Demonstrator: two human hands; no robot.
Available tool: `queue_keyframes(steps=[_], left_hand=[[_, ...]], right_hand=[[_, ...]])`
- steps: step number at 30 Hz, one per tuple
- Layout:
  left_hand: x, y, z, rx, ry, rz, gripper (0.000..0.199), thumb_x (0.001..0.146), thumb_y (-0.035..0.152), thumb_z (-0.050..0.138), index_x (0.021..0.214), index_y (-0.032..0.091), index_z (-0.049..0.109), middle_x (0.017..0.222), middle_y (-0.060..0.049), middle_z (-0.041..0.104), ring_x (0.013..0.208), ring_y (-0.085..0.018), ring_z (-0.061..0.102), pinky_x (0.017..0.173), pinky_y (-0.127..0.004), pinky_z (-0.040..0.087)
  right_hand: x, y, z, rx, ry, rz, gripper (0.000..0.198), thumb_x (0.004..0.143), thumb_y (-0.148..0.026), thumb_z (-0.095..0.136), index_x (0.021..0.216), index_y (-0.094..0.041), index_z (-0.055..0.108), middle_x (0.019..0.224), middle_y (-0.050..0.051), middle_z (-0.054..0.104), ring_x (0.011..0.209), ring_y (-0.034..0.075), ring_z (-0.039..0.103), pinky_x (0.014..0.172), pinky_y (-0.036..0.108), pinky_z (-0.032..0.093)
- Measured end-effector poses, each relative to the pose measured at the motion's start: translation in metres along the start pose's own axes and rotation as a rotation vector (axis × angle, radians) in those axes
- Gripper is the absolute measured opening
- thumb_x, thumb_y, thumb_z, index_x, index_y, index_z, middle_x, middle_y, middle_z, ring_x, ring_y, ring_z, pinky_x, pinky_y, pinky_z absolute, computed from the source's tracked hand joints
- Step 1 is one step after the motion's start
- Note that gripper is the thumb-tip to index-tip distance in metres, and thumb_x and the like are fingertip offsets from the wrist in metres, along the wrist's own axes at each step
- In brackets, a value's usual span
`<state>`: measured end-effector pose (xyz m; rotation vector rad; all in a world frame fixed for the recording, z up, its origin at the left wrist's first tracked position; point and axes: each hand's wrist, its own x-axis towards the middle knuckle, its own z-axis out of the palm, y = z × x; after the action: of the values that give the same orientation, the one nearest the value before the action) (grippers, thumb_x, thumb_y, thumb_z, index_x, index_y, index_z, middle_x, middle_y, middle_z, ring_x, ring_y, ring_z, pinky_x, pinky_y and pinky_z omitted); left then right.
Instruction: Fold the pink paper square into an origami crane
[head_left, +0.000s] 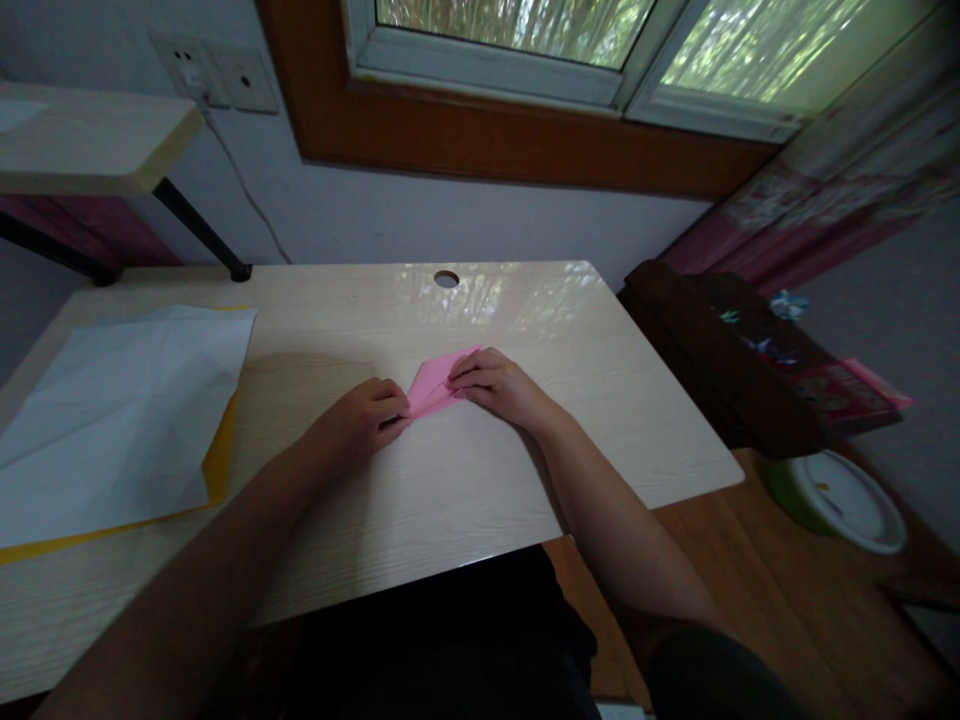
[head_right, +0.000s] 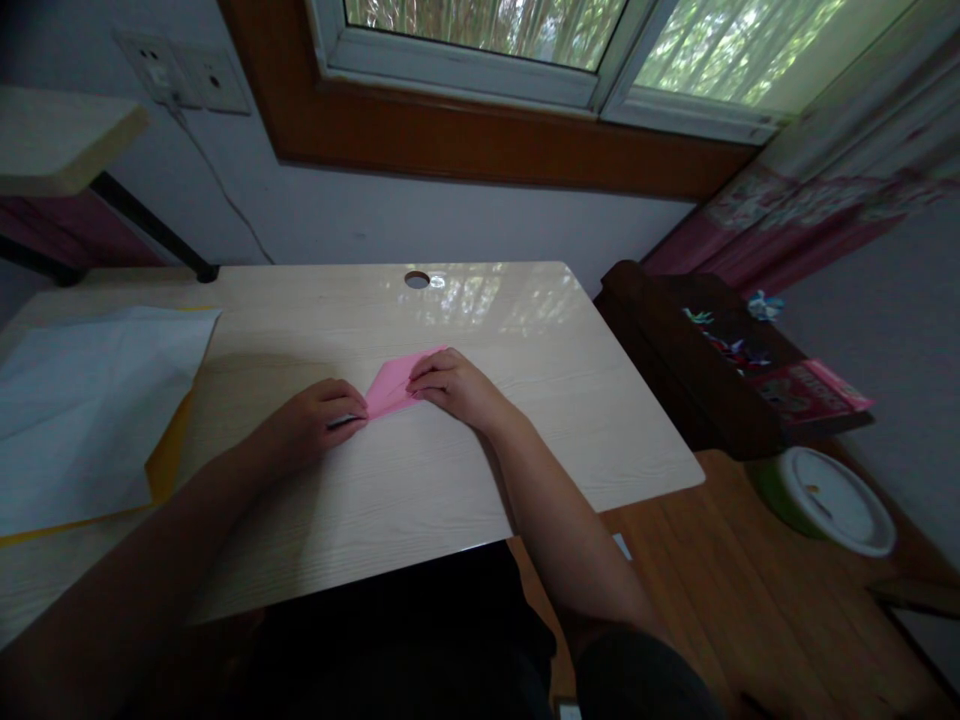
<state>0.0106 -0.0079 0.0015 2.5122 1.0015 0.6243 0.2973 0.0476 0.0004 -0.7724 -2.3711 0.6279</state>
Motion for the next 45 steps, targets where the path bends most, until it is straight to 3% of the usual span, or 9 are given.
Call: queue_keyframes(steps=[5,15,22,26,29,35,40,45], left_hand=[[0.000,-0.001,0.002,-0.002,-0.003,0.016,0.015,0.098,0.023,0.057,0.102,0.020,0.071,0.103,-0.008,0.066,0.098,-0.021,0.061,0.090,-0.037,0.051],[0.000,0.005,-0.002,0.014,-0.009,0.047,0.015,0.097,0.023,0.058,0.096,0.021,0.073,0.100,-0.007,0.071,0.094,-0.021,0.063,0.089,-0.037,0.051],[0.000,0.008,0.000,-0.062,-0.050,0.169,0.015,0.097,0.020,0.058,0.101,0.024,0.073,0.108,-0.004,0.076,0.118,-0.021,0.065,0.116,-0.045,0.040],[-0.003,0.010,0.005,-0.086,-0.074,0.154,0.020,0.098,0.021,0.055,0.114,0.021,0.068,0.121,-0.010,0.071,0.115,-0.020,0.065,0.103,-0.037,0.051],[-0.002,0.012,0.007,-0.057,-0.074,0.137,0.023,0.099,0.023,0.056,0.121,0.021,0.065,0.121,-0.010,0.070,0.111,-0.021,0.064,0.097,-0.037,0.052],[0.009,0.020,0.019,0.101,0.026,0.100,0.021,0.096,0.037,0.063,0.096,0.016,0.065,0.089,-0.009,0.068,0.086,-0.023,0.058,0.080,-0.039,0.049],[0.011,0.021,0.027,0.114,0.077,0.089,0.014,0.097,0.024,0.058,0.087,0.018,0.066,0.086,-0.007,0.066,0.088,-0.022,0.054,0.086,-0.039,0.046],[0.008,0.018,0.028,0.083,0.111,0.010,0.015,0.095,0.024,0.061,0.082,0.018,0.066,0.083,-0.005,0.063,0.086,-0.021,0.053,0.087,-0.039,0.044]], right_hand=[[0.002,0.002,0.002,-0.010,0.002,0.007,0.013,0.096,-0.029,0.066,0.095,-0.028,0.079,0.107,0.004,0.076,0.106,0.021,0.067,0.100,0.042,0.048],[0.004,0.001,0.012,-0.101,0.034,0.078,0.013,0.097,-0.031,0.066,0.092,-0.022,0.073,0.103,0.007,0.072,0.104,0.023,0.063,0.098,0.043,0.043],[0.004,-0.004,0.006,-0.107,-0.041,0.077,0.021,0.100,-0.037,0.060,0.090,-0.020,0.068,0.097,0.007,0.069,0.099,0.022,0.060,0.095,0.039,0.042],[0.003,-0.005,0.002,-0.085,-0.074,0.054,0.020,0.098,-0.038,0.064,0.092,-0.021,0.070,0.100,0.007,0.068,0.100,0.022,0.060,0.095,0.039,0.042],[0.002,0.000,0.002,-0.070,-0.092,0.034,0.016,0.096,-0.037,0.068,0.093,-0.022,0.073,0.102,0.007,0.068,0.102,0.022,0.060,0.096,0.040,0.043],[0.000,0.010,0.002,0.003,-0.090,-0.036,0.010,0.092,-0.033,0.073,0.094,-0.025,0.077,0.103,0.005,0.069,0.104,0.022,0.060,0.097,0.040,0.045],[0.002,0.010,0.001,0.015,-0.093,-0.017,0.012,0.094,-0.033,0.070,0.096,-0.024,0.077,0.102,0.006,0.069,0.102,0.022,0.061,0.095,0.040,0.046],[0.004,0.006,0.005,-0.030,-0.052,0.040,0.021,0.097,-0.038,0.066,0.090,-0.020,0.074,0.096,0.008,0.068,0.096,0.022,0.061,0.092,0.040,0.044]])
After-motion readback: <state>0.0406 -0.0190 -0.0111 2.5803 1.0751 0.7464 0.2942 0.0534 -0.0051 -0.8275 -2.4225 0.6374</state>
